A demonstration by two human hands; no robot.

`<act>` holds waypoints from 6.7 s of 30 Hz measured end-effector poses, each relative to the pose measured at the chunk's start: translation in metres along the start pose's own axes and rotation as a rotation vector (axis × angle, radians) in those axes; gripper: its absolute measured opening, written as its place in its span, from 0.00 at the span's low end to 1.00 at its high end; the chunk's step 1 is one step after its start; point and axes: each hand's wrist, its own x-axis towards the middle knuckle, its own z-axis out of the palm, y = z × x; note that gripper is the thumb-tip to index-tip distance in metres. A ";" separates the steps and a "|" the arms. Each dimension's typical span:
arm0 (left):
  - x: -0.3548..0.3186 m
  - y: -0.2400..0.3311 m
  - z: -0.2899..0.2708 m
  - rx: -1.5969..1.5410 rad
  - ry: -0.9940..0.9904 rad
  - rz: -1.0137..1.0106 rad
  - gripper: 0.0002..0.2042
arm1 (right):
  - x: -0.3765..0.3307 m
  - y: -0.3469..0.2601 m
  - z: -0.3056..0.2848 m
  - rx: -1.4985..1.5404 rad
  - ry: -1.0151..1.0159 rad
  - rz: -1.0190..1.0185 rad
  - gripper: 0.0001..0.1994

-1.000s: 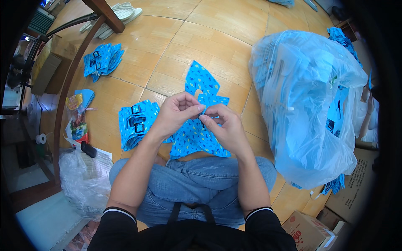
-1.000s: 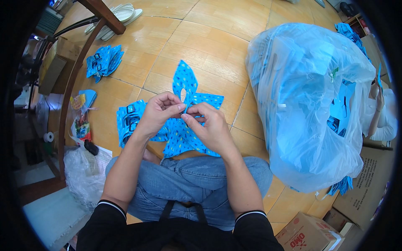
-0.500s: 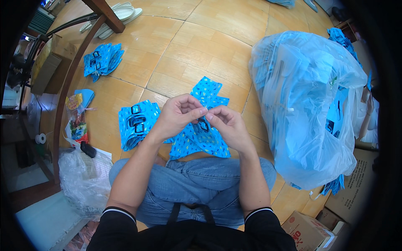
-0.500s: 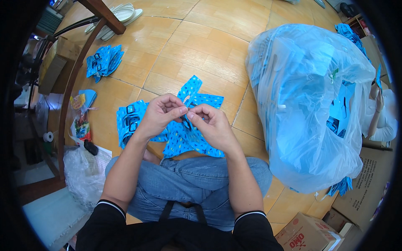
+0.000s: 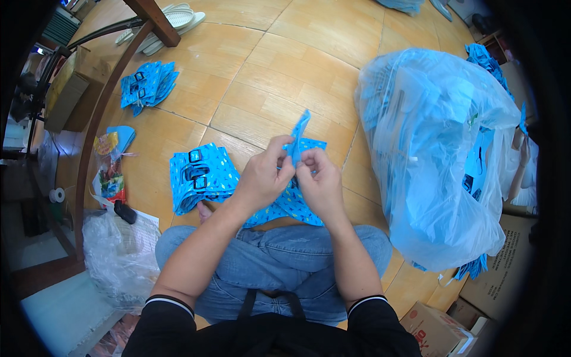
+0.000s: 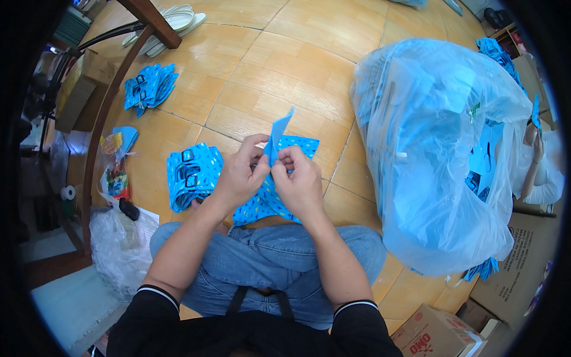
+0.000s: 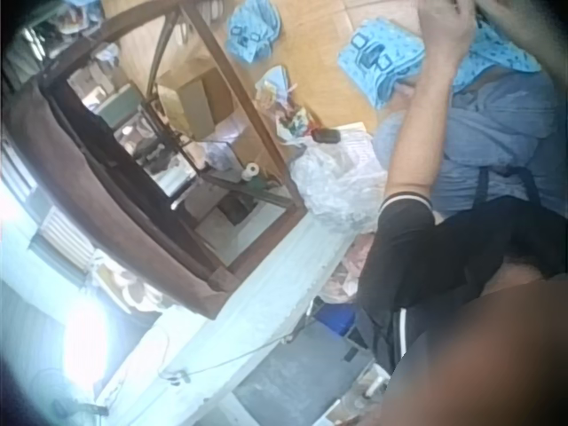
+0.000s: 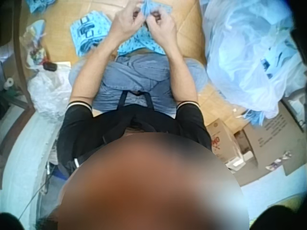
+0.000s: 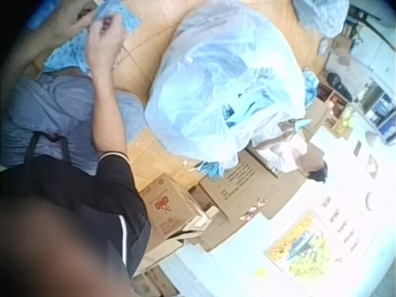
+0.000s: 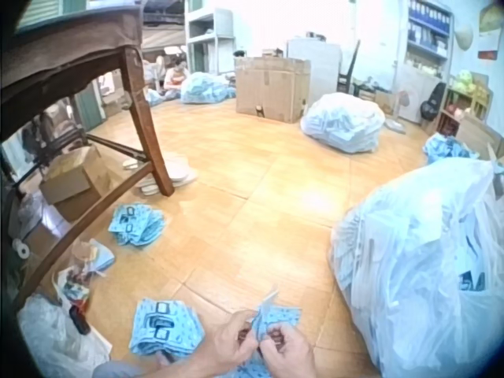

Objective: The person sits on the floor and folds blue patterned fabric items with black buckles. They pick up each item, fold it neatly, and place it on a growing stack. The person briefly touches their face during the task.

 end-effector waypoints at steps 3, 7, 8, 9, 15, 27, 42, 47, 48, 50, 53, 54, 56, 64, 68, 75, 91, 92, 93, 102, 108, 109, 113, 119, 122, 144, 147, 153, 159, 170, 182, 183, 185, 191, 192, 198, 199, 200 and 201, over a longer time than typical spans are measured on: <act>0.001 -0.002 0.001 0.090 -0.005 0.112 0.16 | 0.000 0.000 0.003 -0.077 0.073 -0.157 0.07; -0.001 -0.002 0.001 0.025 -0.016 0.068 0.17 | 0.002 0.000 0.004 -0.192 0.114 -0.281 0.07; -0.001 -0.002 0.000 0.040 0.012 0.009 0.17 | 0.002 0.000 0.002 -0.257 0.071 -0.348 0.06; -0.001 -0.002 -0.002 0.053 0.030 -0.052 0.17 | 0.002 0.000 0.001 -0.322 0.027 -0.407 0.06; 0.009 -0.004 -0.012 0.054 0.122 -0.103 0.19 | 0.001 0.002 0.003 0.029 0.050 -0.106 0.05; 0.008 0.003 -0.012 -0.156 0.107 -0.034 0.24 | 0.003 0.004 0.001 0.042 0.140 -0.083 0.09; 0.012 -0.006 -0.019 -0.170 0.243 -0.196 0.08 | 0.016 0.010 -0.016 0.565 0.278 0.274 0.13; 0.017 -0.017 -0.024 -0.248 0.364 -0.219 0.06 | 0.024 0.010 -0.034 0.726 0.370 0.286 0.13; 0.018 -0.019 -0.025 -0.293 0.335 -0.206 0.06 | 0.024 0.009 -0.036 0.679 0.367 0.290 0.13; 0.020 -0.021 -0.028 -0.379 0.283 -0.187 0.06 | 0.024 0.007 -0.038 0.558 0.331 0.282 0.14; 0.020 -0.018 -0.028 -0.418 0.286 -0.132 0.06 | 0.022 0.004 -0.030 0.363 0.203 0.171 0.18; 0.020 -0.016 -0.029 -0.420 0.274 -0.138 0.07 | 0.021 0.004 -0.026 0.312 0.140 0.083 0.19; 0.020 -0.009 -0.030 -0.422 0.260 -0.148 0.08 | 0.016 0.003 -0.023 0.131 0.017 -0.023 0.23; 0.007 0.012 -0.033 -0.342 0.045 -0.089 0.06 | 0.018 0.007 -0.021 0.374 0.148 0.198 0.20; 0.011 0.012 -0.040 -0.557 0.169 -0.138 0.06 | 0.017 0.004 -0.041 0.774 0.195 0.281 0.24; -0.023 0.046 -0.073 -0.973 -0.001 -0.073 0.11 | -0.060 -0.024 -0.042 0.415 0.183 -0.076 0.30; -0.181 0.072 -0.077 -0.419 0.049 -0.130 0.14 | -0.170 -0.057 -0.034 0.219 0.257 -0.102 0.12; -0.189 0.063 -0.085 -0.477 0.186 -0.110 0.11 | -0.172 -0.057 -0.035 0.199 0.248 -0.158 0.11; -0.198 0.052 -0.093 -0.475 0.292 -0.117 0.11 | -0.175 -0.057 -0.036 0.124 0.231 -0.155 0.11; -0.314 -0.085 -0.146 -0.357 1.095 -0.333 0.06 | -0.177 -0.024 -0.029 0.107 0.088 -0.140 0.13; -0.345 -0.153 -0.139 0.045 0.896 -0.747 0.10 | -0.174 -0.023 -0.027 0.066 0.042 -0.148 0.14; -0.341 -0.159 -0.138 0.090 0.868 -0.618 0.10 | -0.175 -0.025 -0.025 0.032 0.036 -0.155 0.14; -0.302 -0.182 -0.147 0.326 0.757 -0.504 0.13 | -0.178 -0.036 -0.015 -0.056 0.009 -0.192 0.10; -0.286 -0.208 -0.147 0.709 0.993 -0.809 0.17 | -0.183 -0.046 -0.008 -0.114 0.004 -0.232 0.09; -0.290 -0.217 -0.141 0.771 1.020 -0.821 0.19 | -0.185 -0.046 -0.007 -0.206 0.008 -0.225 0.09; -0.298 -0.258 -0.148 0.858 1.092 -0.627 0.21 | -0.183 -0.069 -0.021 -0.349 0.235 -0.419 0.08; -0.300 -0.268 -0.152 0.953 1.031 -0.648 0.17 | -0.181 -0.068 -0.031 -0.442 0.372 -0.556 0.10; -0.298 -0.280 -0.155 0.862 1.103 -0.779 0.12 | -0.183 -0.072 -0.045 -0.445 0.435 -0.635 0.14; -0.300 -0.278 -0.166 0.813 1.012 -0.566 0.09 | -0.192 -0.076 -0.044 -0.129 0.351 -0.383 0.10; -0.295 -0.267 -0.173 0.771 1.036 -0.743 0.10 | -0.201 -0.076 -0.050 0.664 0.191 -0.020 0.11; -0.300 -0.256 -0.174 0.520 1.008 -0.663 0.09 | -0.198 -0.079 -0.048 0.695 0.192 0.092 0.10; -0.299 -0.255 -0.174 0.549 0.966 -0.704 0.09 | -0.198 -0.079 -0.048 0.701 0.186 0.095 0.10; -0.291 -0.249 -0.178 0.526 0.971 -0.749 0.10 | -0.199 -0.080 -0.049 0.718 0.176 0.110 0.11; -0.225 -0.139 -0.191 -0.171 0.972 -0.380 0.09 | -0.202 -0.083 -0.056 0.745 0.046 0.155 0.12; -0.211 -0.106 -0.189 -0.335 0.914 -0.388 0.08 | -0.201 -0.083 -0.057 0.715 0.010 0.157 0.12; -0.163 0.078 -0.126 -0.386 -0.166 0.125 0.02 | -0.199 -0.090 -0.055 0.616 -0.227 0.214 0.13; -0.151 0.094 -0.117 -0.220 -0.228 0.310 0.02 | -0.199 -0.091 -0.055 0.601 -0.241 0.233 0.13; -0.143 0.104 -0.111 -0.016 -0.276 0.453 0.03 | -0.201 -0.092 -0.055 0.573 -0.254 0.236 0.14; -0.139 0.111 -0.107 -0.027 -0.348 0.444 0.03 | -0.203 -0.093 -0.055 0.546 -0.253 0.243 0.15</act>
